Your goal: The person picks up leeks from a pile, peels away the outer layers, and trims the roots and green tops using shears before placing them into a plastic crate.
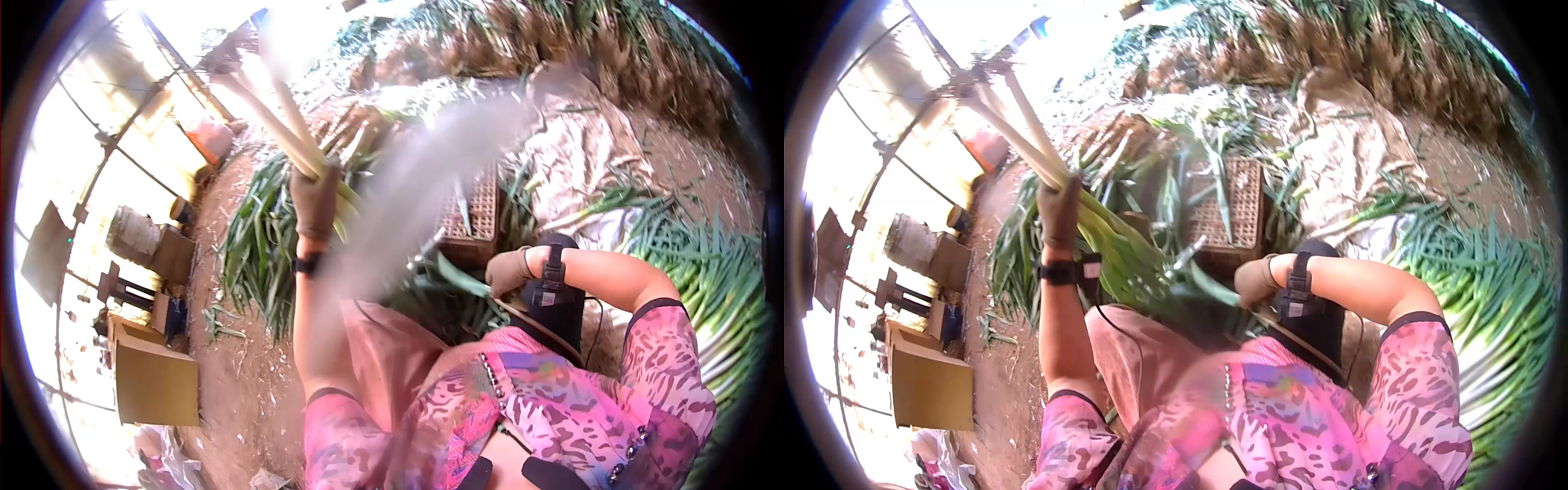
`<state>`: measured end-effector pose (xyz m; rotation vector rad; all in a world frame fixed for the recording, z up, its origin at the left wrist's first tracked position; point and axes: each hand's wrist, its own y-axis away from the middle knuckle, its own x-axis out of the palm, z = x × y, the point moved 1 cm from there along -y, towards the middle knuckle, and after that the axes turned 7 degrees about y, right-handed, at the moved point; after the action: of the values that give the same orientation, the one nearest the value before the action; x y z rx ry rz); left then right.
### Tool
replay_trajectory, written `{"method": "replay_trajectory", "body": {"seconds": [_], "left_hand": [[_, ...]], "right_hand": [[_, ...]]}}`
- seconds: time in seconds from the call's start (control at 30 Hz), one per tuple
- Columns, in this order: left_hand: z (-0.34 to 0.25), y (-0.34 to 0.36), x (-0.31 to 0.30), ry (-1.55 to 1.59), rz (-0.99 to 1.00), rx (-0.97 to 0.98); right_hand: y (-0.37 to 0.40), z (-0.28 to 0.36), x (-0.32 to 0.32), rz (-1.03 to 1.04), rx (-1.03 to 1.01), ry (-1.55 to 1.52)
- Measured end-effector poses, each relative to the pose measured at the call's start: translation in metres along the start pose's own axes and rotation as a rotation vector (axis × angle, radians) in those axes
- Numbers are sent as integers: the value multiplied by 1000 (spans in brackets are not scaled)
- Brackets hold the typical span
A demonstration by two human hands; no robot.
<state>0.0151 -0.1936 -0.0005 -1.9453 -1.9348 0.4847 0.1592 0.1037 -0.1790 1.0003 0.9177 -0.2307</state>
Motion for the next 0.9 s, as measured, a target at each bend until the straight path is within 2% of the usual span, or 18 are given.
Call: {"method": "replay_trajectory", "body": {"seconds": [0.03,0.1,0.13,0.17,0.2,0.23,0.3,0.33,0.4,0.47,0.53,0.63,0.7,0.73,0.77,0.83,0.87,0.9], "left_hand": [[-4,6,-1,20,42,-51],[-20,21,5,102,131,-165],[-28,32,11,101,115,-184],[-43,43,24,188,104,-248],[-58,52,33,174,127,-276],[-67,56,40,162,151,-304],[-49,55,48,-27,210,-214],[-47,60,55,-1,275,-144],[-15,59,67,-45,417,-124],[48,53,75,-4,617,-306],[16,73,112,42,717,-318],[6,95,152,43,895,-440],[24,107,171,-1,1017,-370],[32,112,179,10,1077,-391],[19,121,197,74,1134,-523],[-22,141,229,31,1117,-397],[-11,143,237,-25,1122,-45],[-4,139,240,-42,1047,120]], "right_hand": [[3,-10,-15,-58,21,45],[9,-45,-77,-211,-97,638],[-13,-87,-103,-486,208,375],[-31,-152,-130,-1111,190,-297],[6,-132,-170,-1413,223,-379],[44,-93,-206,-1564,255,-186],[85,-30,-245,-1702,218,274],[88,-5,-247,-1590,239,657],[93,42,-233,-1455,-22,929],[96,58,-215,-1103,-88,1107],[104,43,-200,-753,53,1291],[137,21,-171,-942,-111,1127],[165,4,-145,-1080,-175,1010],[165,0,-127,-1162,-50,1205],[187,-8,-108,-1240,-73,1241],[224,-36,-77,-1188,173,1182],[244,-52,-58,-1167,282,1150],[271,-66,-34,-1069,510,1118]]}}
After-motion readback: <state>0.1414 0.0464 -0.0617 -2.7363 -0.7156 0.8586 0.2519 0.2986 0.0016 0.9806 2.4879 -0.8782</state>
